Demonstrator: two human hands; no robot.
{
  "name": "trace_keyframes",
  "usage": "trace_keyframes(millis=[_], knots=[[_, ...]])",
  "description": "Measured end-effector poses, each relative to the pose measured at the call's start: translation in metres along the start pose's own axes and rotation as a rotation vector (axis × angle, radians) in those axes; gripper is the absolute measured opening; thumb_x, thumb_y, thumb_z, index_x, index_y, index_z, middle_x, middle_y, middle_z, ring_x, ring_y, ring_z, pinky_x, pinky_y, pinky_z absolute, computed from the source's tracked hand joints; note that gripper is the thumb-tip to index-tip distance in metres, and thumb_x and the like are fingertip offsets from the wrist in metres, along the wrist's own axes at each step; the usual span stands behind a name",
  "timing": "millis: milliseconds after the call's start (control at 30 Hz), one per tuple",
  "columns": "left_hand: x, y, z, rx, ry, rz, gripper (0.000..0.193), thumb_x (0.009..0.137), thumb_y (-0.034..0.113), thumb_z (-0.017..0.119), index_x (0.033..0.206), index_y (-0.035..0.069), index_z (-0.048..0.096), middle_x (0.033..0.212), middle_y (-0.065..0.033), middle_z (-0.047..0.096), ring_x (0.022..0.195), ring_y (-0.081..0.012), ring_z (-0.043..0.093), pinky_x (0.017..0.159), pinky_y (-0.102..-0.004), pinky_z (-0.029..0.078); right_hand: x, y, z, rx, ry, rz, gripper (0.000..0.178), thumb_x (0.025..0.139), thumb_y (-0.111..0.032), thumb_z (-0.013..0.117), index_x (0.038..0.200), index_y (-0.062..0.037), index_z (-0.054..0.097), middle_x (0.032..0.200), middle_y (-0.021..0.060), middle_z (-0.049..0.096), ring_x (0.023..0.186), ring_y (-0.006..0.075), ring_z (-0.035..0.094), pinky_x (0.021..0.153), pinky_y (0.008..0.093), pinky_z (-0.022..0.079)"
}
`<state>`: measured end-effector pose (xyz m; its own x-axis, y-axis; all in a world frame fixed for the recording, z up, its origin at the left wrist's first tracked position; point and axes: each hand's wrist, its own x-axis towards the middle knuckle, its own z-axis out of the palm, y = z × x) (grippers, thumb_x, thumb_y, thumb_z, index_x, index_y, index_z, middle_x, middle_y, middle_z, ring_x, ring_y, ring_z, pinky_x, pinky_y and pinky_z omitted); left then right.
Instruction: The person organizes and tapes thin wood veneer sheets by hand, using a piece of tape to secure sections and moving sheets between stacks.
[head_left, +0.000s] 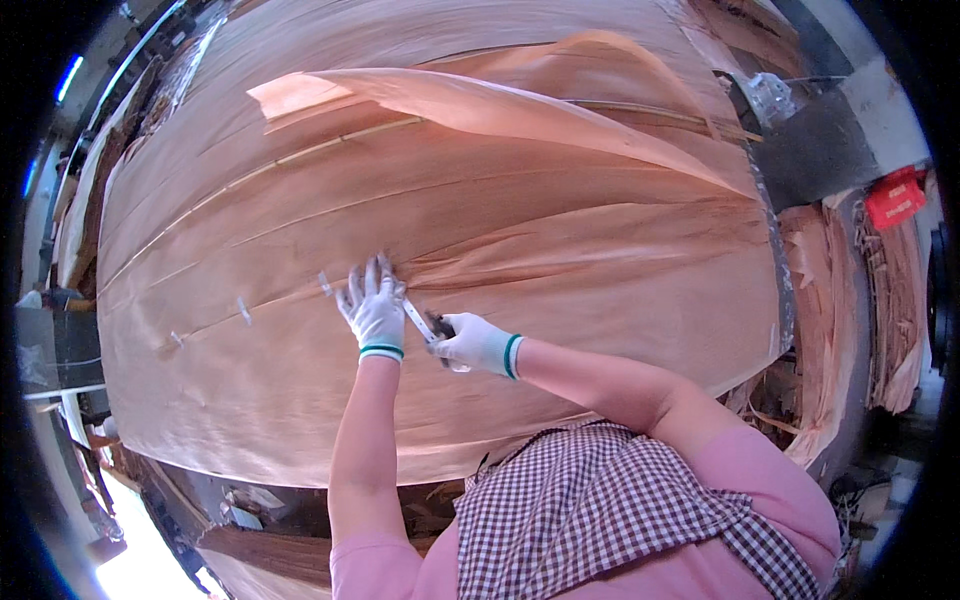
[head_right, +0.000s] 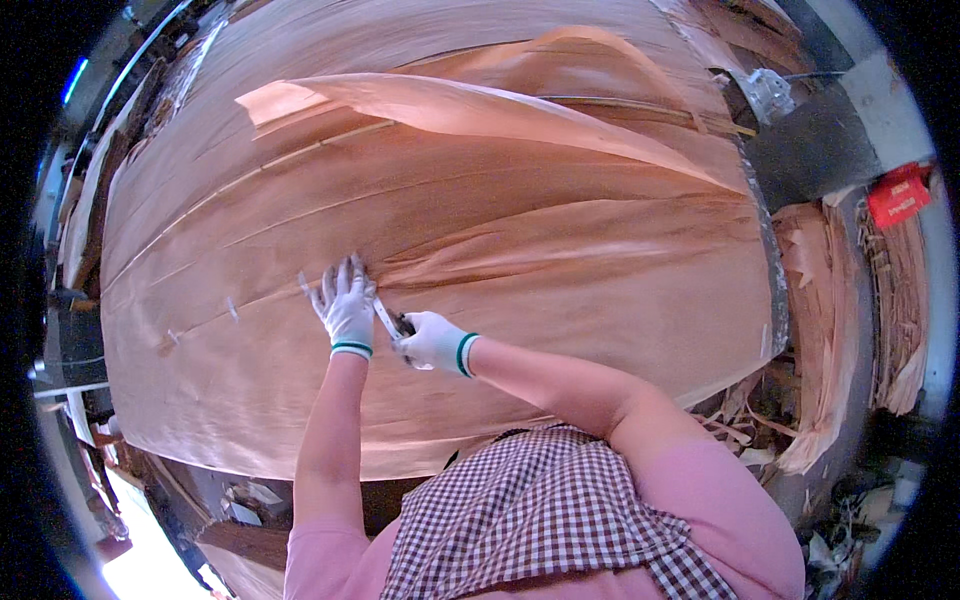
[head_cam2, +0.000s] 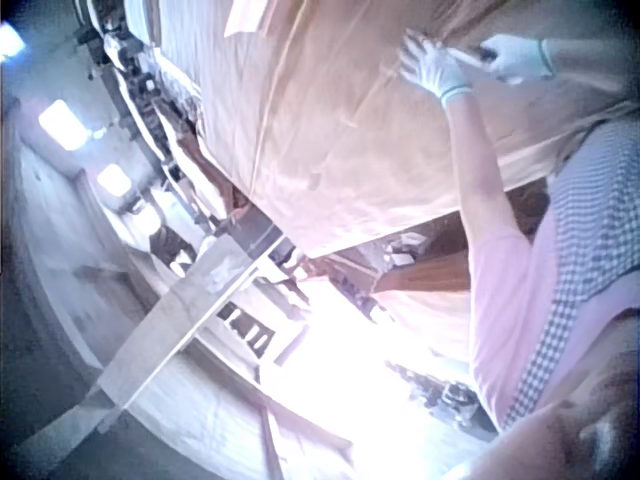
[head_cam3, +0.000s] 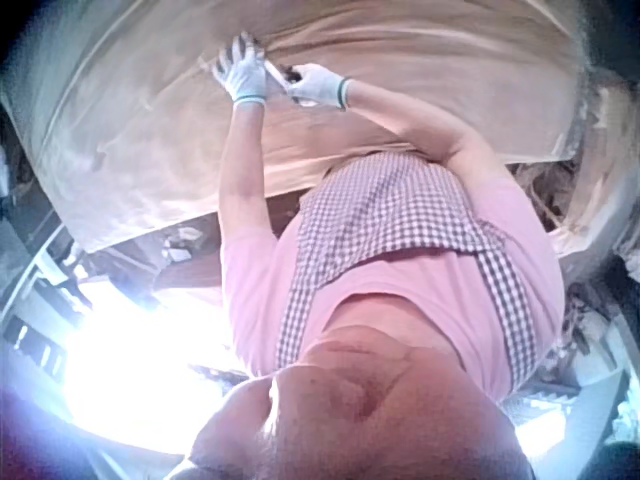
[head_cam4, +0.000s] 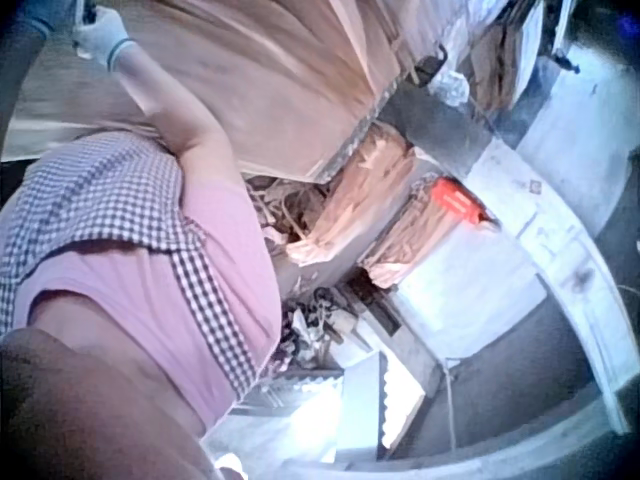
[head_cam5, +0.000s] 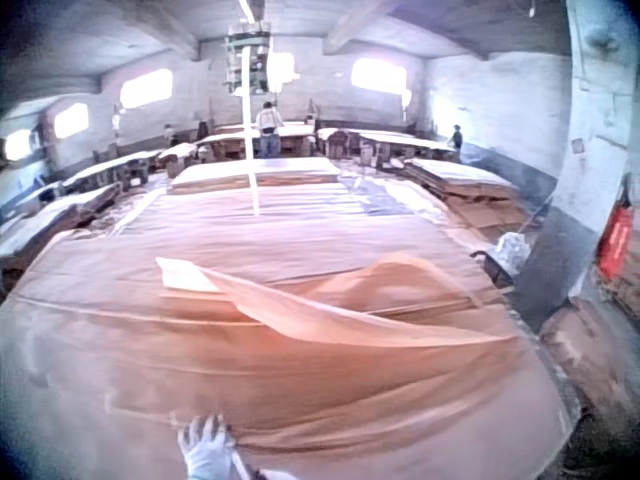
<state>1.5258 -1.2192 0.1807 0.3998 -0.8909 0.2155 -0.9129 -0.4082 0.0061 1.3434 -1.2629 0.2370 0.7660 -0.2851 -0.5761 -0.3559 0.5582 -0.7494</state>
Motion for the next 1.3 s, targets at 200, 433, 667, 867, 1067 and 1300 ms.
trace_keyframes(millis=[200, 433, 667, 867, 1067, 1300], knots=[[0.0, 0.0, -0.01, 0.075, -0.134, -0.005, 0.051, 0.095, 0.044, 0.042, 0.14, 0.02, 0.045, 0.14, 0.0028, 0.049, 0.138, -0.0257, 0.032, 0.11, -0.0638, -0.008, -0.059, -0.034, -0.083, -0.278, 0.099, 0.02, 0.015, 0.088, -0.017, 0.059, 0.092, -0.0034, 0.062, 0.079, 0.0026, 0.064, 0.062, 0.0125, 0.056, 0.06, 0.026, 0.048], [0.03, 0.088, -0.036, -0.368, -0.064, 0.415, 0.044, 0.091, 0.034, 0.05, 0.126, 0.008, 0.055, 0.133, -0.0085, 0.052, 0.13, -0.0308, 0.04, 0.111, -0.0545, 0.021, -0.085, -0.046, -0.136, 0.561, 0.174, -0.423, 0.018, 0.097, -0.014, 0.048, 0.11, -0.0034, 0.054, 0.077, -0.0004, 0.054, 0.061, 0.0079, 0.05, 0.059, 0.0245, 0.048], [0.027, 0.141, -0.014, -0.547, -0.121, 0.53, 0.04, 0.089, 0.021, 0.052, 0.125, 0.005, 0.053, 0.135, -0.0178, 0.047, 0.124, -0.0346, 0.045, 0.106, -0.0454, 0.033, -0.039, -0.021, -0.138, 0.658, 0.307, 0.004, 0.011, 0.093, -0.015, 0.054, 0.089, -0.005, 0.054, 0.061, -0.0018, 0.046, 0.042, 0.0075, 0.039, 0.037, 0.023, 0.031], [0.053, 0.156, -0.031, -0.664, -0.247, 0.33, 0.042, 0.085, 0.018, 0.054, 0.125, 0.006, 0.055, 0.135, -0.0107, 0.051, 0.112, -0.032, 0.052, 0.092, -0.0437, 0.041, -0.039, -0.008, -0.14, 0.6, 0.41, 0.008, 0.015, 0.091, -0.015, 0.056, 0.087, -0.0011, 0.059, 0.059, 0.0005, 0.048, 0.043, 0.0088, 0.04, 0.037, 0.0246, 0.029], [0.051, 0.154, -0.009, -0.207, -0.089, 0.576, 0.044, 0.084, 0.025, 0.052, 0.124, 0.008, 0.059, 0.131, -0.0052, 0.057, 0.11, -0.0253, 0.05, 0.087, -0.0409, 0.04, -0.081, -0.014, -0.146, -0.039, 0.45, -0.083, 0.017, 0.091, -0.019, 0.055, 0.084, -0.0044, 0.061, 0.064, 0.0044, 0.057, 0.054, 0.0154, 0.055, 0.049, 0.0297, 0.041], [0.057, 0.175, -0.041, -0.185, -0.29, 0.501, 0.047, 0.086, 0.032, 0.052, 0.127, 0.01, 0.056, 0.137, -0.0077, 0.051, 0.126, -0.0295, 0.042, 0.105, -0.0466, 0.029, -0.134, 0.023, -0.192, 0.126, 0.694, -0.019, 0.02, 0.089, -0.023, 0.057, 0.087, -0.0033, 0.062, 0.063, 0.0045, 0.057, 0.048, 0.0142, 0.05, 0.044, 0.0295, 0.037]])
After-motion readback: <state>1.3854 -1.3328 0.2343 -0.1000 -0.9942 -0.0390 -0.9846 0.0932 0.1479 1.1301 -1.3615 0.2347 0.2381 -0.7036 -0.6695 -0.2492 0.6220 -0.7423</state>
